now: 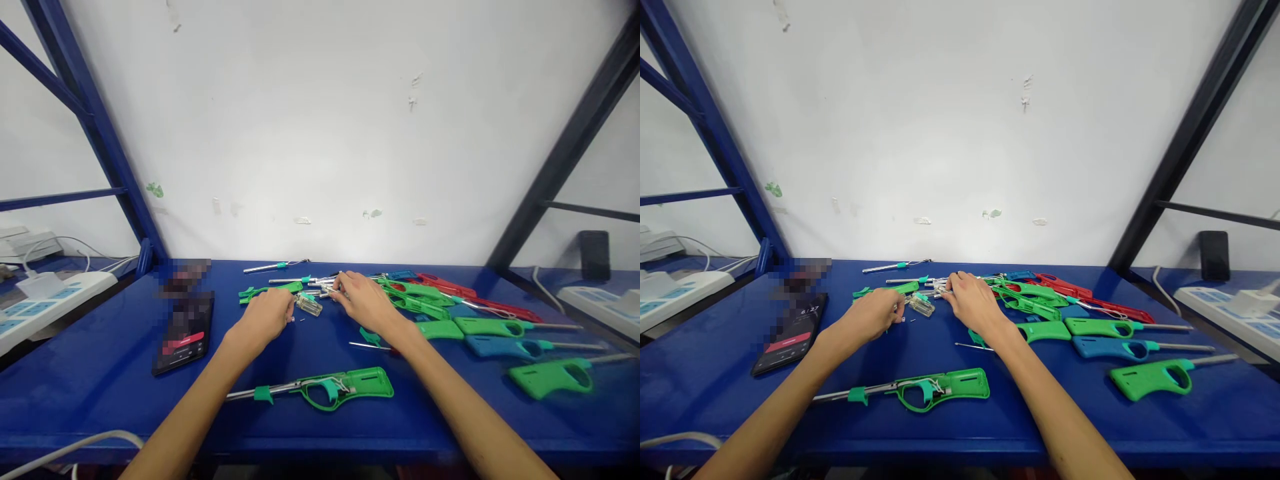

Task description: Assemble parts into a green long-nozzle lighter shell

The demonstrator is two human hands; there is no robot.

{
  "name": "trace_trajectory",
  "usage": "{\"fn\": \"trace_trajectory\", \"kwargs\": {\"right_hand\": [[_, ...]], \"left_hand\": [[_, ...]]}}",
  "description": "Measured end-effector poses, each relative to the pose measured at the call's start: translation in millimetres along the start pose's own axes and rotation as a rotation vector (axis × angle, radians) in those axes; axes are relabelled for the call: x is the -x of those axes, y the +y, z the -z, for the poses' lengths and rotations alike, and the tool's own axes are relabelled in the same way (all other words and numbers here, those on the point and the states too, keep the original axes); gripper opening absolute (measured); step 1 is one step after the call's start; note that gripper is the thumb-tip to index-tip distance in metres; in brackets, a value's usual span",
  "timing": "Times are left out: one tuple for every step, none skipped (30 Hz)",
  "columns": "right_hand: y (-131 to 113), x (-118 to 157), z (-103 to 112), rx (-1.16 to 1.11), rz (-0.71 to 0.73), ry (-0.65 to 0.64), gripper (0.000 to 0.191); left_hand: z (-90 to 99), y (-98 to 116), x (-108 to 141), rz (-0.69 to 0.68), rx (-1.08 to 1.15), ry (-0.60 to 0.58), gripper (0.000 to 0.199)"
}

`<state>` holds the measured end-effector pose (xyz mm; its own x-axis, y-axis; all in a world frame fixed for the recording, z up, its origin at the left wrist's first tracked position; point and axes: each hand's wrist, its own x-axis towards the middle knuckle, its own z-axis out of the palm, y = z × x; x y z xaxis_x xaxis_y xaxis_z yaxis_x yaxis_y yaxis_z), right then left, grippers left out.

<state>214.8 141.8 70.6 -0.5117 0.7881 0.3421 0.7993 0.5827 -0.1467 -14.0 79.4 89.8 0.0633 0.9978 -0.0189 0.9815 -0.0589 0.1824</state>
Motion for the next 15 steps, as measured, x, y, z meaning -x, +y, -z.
{"fn": "trace_trajectory", "kwargs": {"right_hand": [[0,0,0,-0.014,-0.001,0.001,0.034],[0,0,1,-0.031,-0.002,0.004,0.034],[0,0,1,-0.050,-0.004,0.008,0.034],[1,0,2,-0.072,-0.005,0.013,0.034],[1,0,4,-0.097,-0.008,0.018,0.034],[2,0,6,-0.125,-0.013,0.023,0.034],[3,1,8,-0.158,-0.018,0.027,0.033],[2,3,12,-0.196,-0.023,0.031,0.033],[1,6,15,-0.238,-0.027,0.035,0.032],[-1,11,19,-0.285,-0.030,0.040,0.031],[-5,17,23,-0.334,-0.029,0.044,0.030],[-10,24,27,-0.385,-0.030,0.052,0.028],[-16,33,30,-0.437,-0.031,0.059,0.027],[-23,41,32,-0.487,-0.027,0.064,0.026],[-31,50,34,-0.532,-0.025,0.069,0.025]], "left_hand": [[0.2,1,0,0.002,0.004,0.001,0.041],[0.6,3,1,0.008,0.010,0.001,0.041],[1.3,4,3,0.013,0.018,0.005,0.040],[2.2,6,5,0.015,0.028,0.015,0.039],[3.3,7,9,0.018,0.040,0.033,0.038],[4.5,9,13,0.019,0.058,0.055,0.037],[5.6,10,18,0.017,0.082,0.081,0.036],[6.5,11,24,0.012,0.112,0.108,0.035],[7.1,13,31,0.004,0.149,0.132,0.034],[7.1,14,38,-0.005,0.191,0.150,0.032],[6.6,14,45,-0.014,0.237,0.163,0.031],[5.6,15,52,-0.023,0.284,0.169,0.030],[4.1,15,59,-0.027,0.328,0.175,0.029],[2.3,15,65,-0.031,0.370,0.180,0.028],[0.3,14,71,-0.034,0.409,0.188,0.028]]}}
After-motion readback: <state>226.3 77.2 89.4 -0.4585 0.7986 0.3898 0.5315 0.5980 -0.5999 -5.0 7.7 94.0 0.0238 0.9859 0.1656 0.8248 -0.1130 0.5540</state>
